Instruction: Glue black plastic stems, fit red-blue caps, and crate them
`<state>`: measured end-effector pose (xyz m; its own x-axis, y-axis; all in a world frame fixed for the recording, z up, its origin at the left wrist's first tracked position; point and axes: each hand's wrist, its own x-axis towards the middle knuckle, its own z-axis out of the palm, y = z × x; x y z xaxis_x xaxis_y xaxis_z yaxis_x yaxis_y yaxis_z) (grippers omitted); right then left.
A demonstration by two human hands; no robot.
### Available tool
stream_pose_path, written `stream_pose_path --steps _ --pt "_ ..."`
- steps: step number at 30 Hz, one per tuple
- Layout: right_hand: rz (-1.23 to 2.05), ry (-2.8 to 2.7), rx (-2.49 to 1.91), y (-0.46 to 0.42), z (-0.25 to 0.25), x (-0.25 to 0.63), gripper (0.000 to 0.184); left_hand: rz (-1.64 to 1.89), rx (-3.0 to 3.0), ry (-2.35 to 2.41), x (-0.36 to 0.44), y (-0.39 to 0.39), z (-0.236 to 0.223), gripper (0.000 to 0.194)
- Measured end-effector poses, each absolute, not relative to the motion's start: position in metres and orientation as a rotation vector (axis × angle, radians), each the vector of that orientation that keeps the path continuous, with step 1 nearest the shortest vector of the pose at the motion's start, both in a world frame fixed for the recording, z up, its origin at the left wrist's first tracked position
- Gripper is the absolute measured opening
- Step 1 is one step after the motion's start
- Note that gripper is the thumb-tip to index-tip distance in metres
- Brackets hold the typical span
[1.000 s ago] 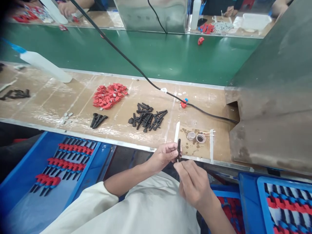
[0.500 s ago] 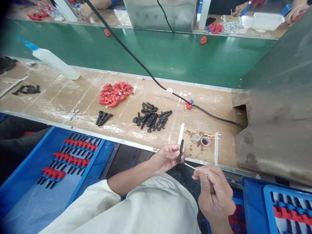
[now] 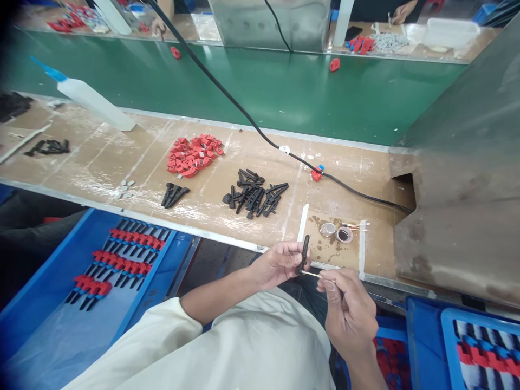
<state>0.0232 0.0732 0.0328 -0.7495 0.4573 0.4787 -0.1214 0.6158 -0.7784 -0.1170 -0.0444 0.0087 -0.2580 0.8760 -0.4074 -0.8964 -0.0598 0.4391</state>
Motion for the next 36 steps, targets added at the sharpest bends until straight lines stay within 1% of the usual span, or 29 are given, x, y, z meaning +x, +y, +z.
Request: stream_pose_path --steps 6,8,11,15,18,21,24,26,31,34,36 --pt "1.206 -2.045 -0.491 0.075 0.037 0.027 0.013 1.714 -0.059 0.735 -0.120 -0.045 0.006 0.045" --pt "1.085 -2.003 -0.578 0.086 0.040 0.026 0.011 1.733 -0.068 0.742 -0.122 -0.046 0.005 0.045" --pt "0.770 -2.050 -0.661 0.114 0.040 0.020 0.013 1.751 -0.078 0.740 -0.124 -0.046 0.003 0.046" --pt "0.454 -2.264 -0.557 0.146 0.032 0.003 0.015 1.752 -0.083 0.733 -0.126 -0.045 0.001 0.045" --pt "0.344 -2.348 -0.409 0.154 0.024 -0.008 0.014 1.757 -0.083 0.726 -0.127 -0.045 0.000 0.044" --pt "0.338 -2.376 -0.385 0.153 0.021 -0.011 0.014 1.760 -0.096 0.723 -0.128 -0.045 -0.002 0.044" --pt "0.445 -2.345 -0.473 0.152 0.021 -0.008 0.018 1.756 -0.110 0.729 -0.128 -0.044 -0.004 0.042" --pt "0.582 -2.250 -0.639 0.152 0.021 -0.006 0.022 1.760 -0.111 0.733 -0.127 -0.041 -0.006 0.041" --pt "1.160 -1.647 -1.098 0.147 0.019 -0.013 0.039 1.781 -0.143 0.724 -0.123 -0.031 -0.006 0.037" --pt "1.505 -1.341 -1.218 0.146 0.022 -0.019 0.051 1.798 -0.178 0.709 -0.121 -0.026 -0.006 0.038" --pt "1.694 -1.224 -1.246 0.148 0.024 -0.020 0.056 1.801 -0.189 0.703 -0.120 -0.025 -0.006 0.034"
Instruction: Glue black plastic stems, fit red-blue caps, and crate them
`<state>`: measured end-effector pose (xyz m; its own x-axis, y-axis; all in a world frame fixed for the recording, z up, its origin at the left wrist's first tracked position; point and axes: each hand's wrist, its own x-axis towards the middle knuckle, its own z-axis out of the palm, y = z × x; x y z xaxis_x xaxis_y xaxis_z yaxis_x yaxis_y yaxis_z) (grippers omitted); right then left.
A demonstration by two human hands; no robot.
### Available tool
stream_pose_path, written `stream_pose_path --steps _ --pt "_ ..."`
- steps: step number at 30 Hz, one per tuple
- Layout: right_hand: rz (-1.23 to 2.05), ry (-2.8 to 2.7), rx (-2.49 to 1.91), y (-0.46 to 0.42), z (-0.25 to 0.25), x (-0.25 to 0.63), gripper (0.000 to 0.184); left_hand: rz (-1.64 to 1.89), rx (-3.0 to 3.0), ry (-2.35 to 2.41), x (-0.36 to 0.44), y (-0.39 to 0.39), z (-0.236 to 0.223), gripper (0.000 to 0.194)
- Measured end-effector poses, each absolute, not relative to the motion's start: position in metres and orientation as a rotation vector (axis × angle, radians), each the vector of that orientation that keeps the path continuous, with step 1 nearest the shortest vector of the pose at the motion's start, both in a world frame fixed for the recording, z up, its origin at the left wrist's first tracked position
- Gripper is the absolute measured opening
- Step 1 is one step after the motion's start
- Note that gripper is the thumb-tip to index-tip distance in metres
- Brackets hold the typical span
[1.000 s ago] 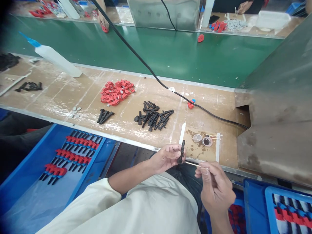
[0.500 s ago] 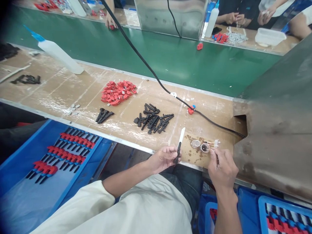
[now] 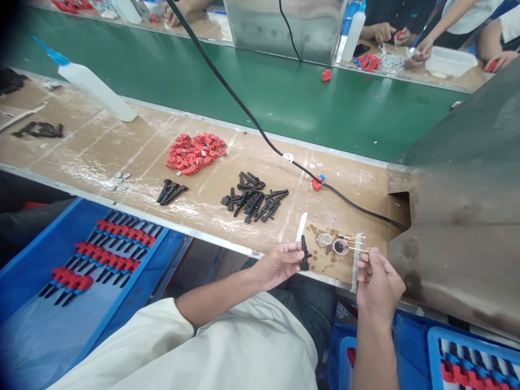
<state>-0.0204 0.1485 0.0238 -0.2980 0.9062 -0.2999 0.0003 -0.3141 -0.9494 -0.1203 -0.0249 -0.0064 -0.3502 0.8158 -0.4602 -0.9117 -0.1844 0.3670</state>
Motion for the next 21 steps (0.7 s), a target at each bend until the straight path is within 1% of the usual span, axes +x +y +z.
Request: stream_pose_path --steps 3,5,10,12,14,18,19,21 --pt "1.880 -1.126 -1.248 0.155 0.024 -0.018 0.055 1.808 -0.195 0.690 -0.120 -0.024 -0.007 0.029" --pt "1.904 -1.167 -1.199 0.157 0.021 -0.015 0.052 1.814 -0.199 0.681 -0.120 -0.024 -0.007 0.029" --pt "1.596 -1.380 -1.091 0.145 0.013 -0.012 0.044 1.817 -0.208 0.679 -0.119 -0.024 -0.007 0.028" --pt "1.563 -1.371 -1.090 0.142 0.012 -0.012 0.044 1.820 -0.208 0.673 -0.119 -0.023 -0.005 0.028" --pt "1.680 -1.325 -1.083 0.146 0.013 -0.012 0.044 1.825 -0.211 0.673 -0.119 -0.021 -0.004 0.027" --pt "2.031 -1.177 -1.044 0.158 0.021 -0.007 0.044 1.847 -0.215 0.669 -0.119 -0.019 -0.002 0.027" --pt "2.058 -1.174 -1.032 0.158 0.024 -0.005 0.043 1.849 -0.215 0.659 -0.120 -0.019 -0.002 0.028" --pt "2.006 -1.251 -0.995 0.149 0.031 0.000 0.037 1.843 -0.216 0.629 -0.120 -0.019 -0.002 0.031"
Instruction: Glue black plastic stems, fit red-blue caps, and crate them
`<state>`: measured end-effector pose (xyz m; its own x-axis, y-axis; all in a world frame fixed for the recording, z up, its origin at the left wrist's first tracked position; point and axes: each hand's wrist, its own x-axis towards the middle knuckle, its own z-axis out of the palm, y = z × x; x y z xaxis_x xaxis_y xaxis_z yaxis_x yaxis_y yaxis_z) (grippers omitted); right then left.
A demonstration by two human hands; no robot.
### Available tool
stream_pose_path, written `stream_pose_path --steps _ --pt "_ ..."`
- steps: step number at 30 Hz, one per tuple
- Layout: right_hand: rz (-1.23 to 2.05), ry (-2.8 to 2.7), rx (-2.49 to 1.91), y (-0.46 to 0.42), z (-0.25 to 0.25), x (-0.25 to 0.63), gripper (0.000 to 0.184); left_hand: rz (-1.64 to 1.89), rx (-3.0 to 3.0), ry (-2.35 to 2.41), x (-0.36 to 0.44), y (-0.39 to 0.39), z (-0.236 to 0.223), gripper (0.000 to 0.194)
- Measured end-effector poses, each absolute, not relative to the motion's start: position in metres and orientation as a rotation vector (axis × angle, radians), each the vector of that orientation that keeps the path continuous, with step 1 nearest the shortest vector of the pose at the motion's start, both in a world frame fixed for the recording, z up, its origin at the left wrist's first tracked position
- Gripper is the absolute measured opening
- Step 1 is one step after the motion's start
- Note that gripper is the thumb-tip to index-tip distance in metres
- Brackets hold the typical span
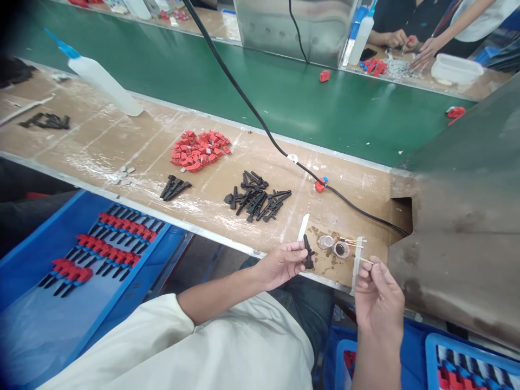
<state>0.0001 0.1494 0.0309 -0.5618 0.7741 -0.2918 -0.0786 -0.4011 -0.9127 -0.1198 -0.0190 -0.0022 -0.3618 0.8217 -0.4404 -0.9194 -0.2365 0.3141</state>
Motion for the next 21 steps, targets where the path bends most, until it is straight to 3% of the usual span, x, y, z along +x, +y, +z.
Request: stream_pose_path --steps 9,21 --pt "1.407 -1.888 -0.671 0.088 0.051 0.016 0.012 1.782 -0.183 0.593 -0.118 -0.020 -0.001 0.039" --pt "1.051 -2.257 -0.414 0.089 0.045 0.011 0.013 1.794 0.040 0.754 -0.119 -0.026 0.003 0.052"
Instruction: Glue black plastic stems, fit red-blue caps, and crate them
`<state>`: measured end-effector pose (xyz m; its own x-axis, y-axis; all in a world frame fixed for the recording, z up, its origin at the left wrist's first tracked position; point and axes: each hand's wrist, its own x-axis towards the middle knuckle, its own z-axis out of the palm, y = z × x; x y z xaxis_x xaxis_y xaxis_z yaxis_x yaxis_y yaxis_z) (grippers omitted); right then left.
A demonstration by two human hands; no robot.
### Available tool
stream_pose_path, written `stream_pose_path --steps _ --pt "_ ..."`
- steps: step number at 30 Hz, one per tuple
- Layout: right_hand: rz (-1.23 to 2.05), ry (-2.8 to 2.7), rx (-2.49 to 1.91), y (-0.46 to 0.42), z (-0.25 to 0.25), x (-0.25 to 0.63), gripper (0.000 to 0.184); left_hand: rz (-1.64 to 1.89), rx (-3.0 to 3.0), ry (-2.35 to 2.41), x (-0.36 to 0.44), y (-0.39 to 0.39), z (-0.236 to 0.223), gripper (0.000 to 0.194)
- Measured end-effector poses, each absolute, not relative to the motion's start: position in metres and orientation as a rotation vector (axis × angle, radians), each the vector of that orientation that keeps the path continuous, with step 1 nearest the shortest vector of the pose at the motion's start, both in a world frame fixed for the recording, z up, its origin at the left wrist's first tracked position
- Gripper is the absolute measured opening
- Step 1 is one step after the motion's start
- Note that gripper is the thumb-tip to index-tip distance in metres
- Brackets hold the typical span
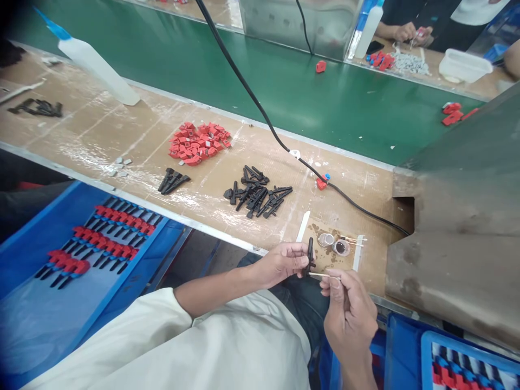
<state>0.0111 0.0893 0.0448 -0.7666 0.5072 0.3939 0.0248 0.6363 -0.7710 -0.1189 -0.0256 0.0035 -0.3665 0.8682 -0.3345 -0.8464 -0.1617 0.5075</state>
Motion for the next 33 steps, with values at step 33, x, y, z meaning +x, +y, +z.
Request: stream_pose_path --steps 33 --pt "0.930 -2.007 -0.793 0.137 0.036 -0.004 0.027 1.861 -0.119 0.666 -0.125 -0.029 -0.009 0.040"
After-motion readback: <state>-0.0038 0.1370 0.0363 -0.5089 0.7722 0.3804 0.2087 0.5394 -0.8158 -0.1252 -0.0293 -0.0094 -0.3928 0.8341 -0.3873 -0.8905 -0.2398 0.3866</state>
